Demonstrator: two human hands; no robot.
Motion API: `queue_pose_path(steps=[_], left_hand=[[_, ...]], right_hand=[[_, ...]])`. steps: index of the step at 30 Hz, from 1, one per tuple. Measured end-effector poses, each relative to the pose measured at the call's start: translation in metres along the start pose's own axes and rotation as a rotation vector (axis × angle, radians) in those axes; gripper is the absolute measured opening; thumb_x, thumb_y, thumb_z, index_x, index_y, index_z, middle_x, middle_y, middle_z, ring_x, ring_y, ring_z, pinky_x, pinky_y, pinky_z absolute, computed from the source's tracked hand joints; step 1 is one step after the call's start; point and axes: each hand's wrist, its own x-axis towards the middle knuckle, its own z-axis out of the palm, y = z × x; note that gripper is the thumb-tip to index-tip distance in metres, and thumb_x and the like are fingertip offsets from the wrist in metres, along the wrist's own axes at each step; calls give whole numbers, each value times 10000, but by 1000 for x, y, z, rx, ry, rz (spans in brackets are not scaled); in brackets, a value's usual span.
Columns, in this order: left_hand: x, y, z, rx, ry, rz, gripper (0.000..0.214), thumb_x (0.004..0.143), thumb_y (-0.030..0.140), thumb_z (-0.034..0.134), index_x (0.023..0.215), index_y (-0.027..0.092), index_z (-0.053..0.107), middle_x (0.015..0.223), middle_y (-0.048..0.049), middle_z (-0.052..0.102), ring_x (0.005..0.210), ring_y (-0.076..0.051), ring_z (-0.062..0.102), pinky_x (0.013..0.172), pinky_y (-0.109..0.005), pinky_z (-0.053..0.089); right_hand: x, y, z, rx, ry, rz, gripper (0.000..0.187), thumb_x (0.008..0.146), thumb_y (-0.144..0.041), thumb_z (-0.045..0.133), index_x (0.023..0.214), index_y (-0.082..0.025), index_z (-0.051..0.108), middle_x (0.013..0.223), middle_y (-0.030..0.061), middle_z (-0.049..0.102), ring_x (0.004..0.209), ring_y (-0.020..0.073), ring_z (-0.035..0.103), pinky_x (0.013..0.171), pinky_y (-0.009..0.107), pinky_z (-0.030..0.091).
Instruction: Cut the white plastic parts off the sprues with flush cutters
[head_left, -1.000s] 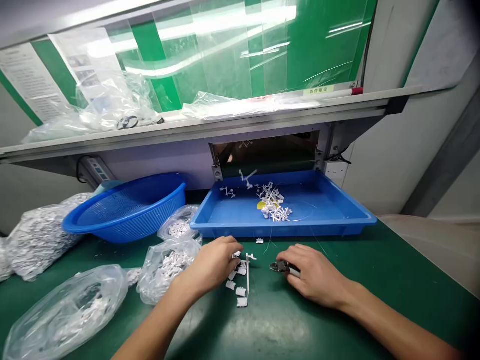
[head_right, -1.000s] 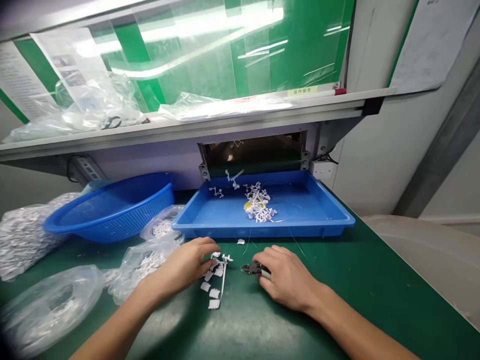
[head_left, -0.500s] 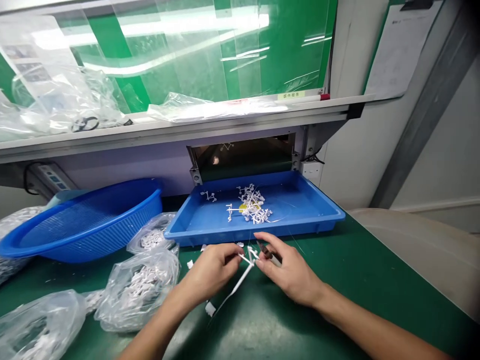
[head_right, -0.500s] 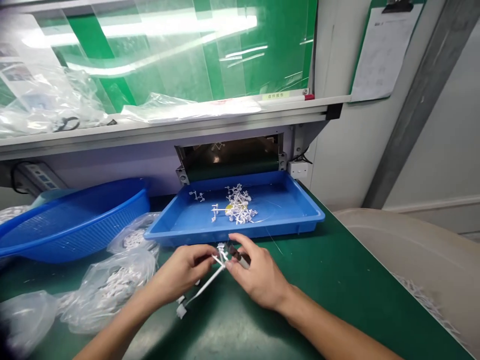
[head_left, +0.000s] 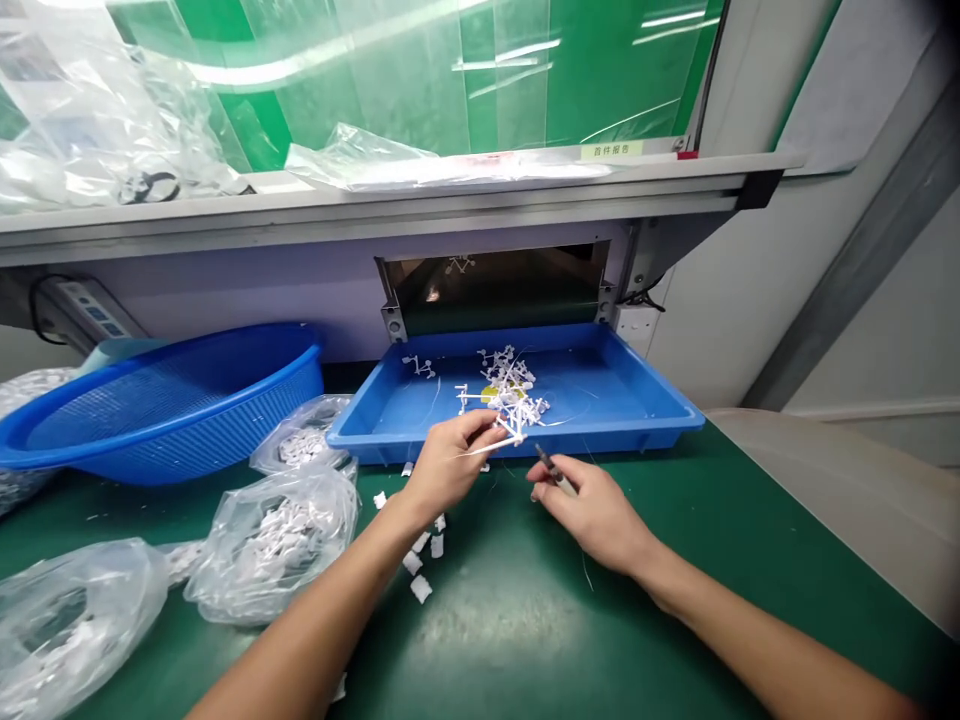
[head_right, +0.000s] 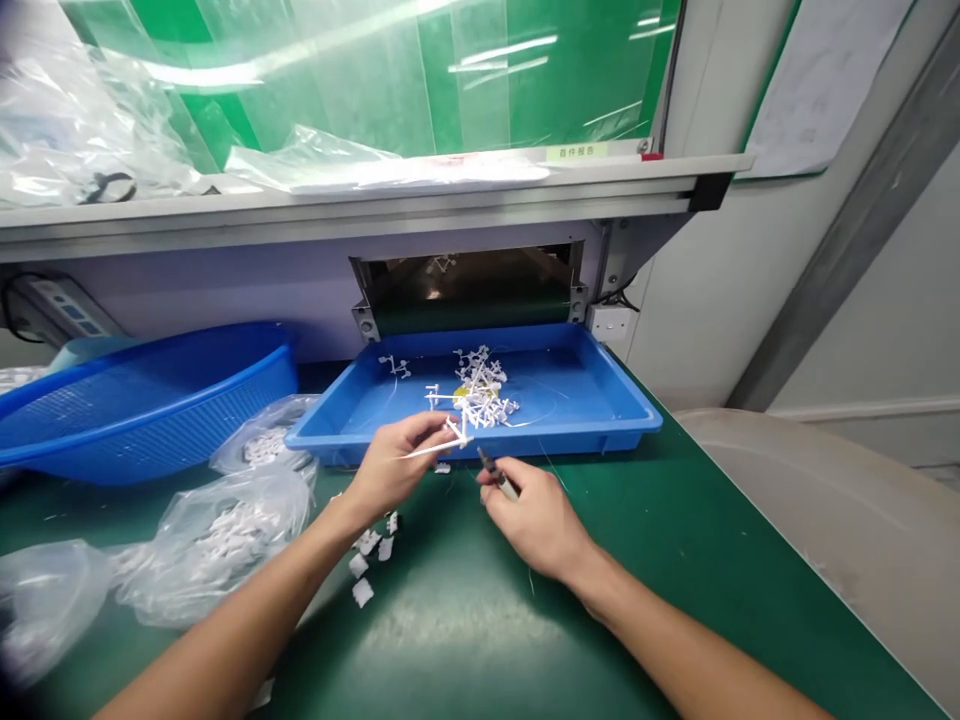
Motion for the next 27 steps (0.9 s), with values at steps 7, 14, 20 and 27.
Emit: queue_pose_path(steps=[7, 14, 20, 27], left_hand=[[-16, 2, -3, -48, -121, 114, 276, 944, 289, 542, 1169, 195, 671, 964, -38, 686, 825, -151, 627, 766, -242, 470], [-25, 5, 5, -25, -184, 220, 303, 972, 306, 504, 1215, 176, 630, 952, -40, 666, 825, -136, 600, 763, -238, 450], [-30, 4, 7, 15, -209, 252, 270, 980, 305, 495, 1201, 215, 622, 950, -20, 667, 824, -130, 579, 761, -236, 430], [-28, 9, 7, -46, -239, 244, 261, 986, 288, 476, 1186, 230, 633, 959, -19, 668, 826, -128, 599, 769, -228, 446]], right_hand=[[6, 10, -9, -465, 104, -234, 190, 781, -156, 501, 926, -235, 595, 920, -2, 626, 875, 188, 534, 799, 317, 395], [2, 7, -9, -503, 81, -295, 173, 804, -147, 505, 932, -239, 577, 949, -3, 629, 862, 196, 512, 818, 344, 384], [1, 9, -7, -509, 68, -320, 170, 816, -154, 518, 947, -247, 571, 953, -10, 631, 858, 198, 510, 814, 348, 379], [-1, 8, -6, -641, 44, -281, 101, 819, -147, 487, 839, -215, 559, 843, 20, 614, 811, 195, 532, 728, 309, 377]])
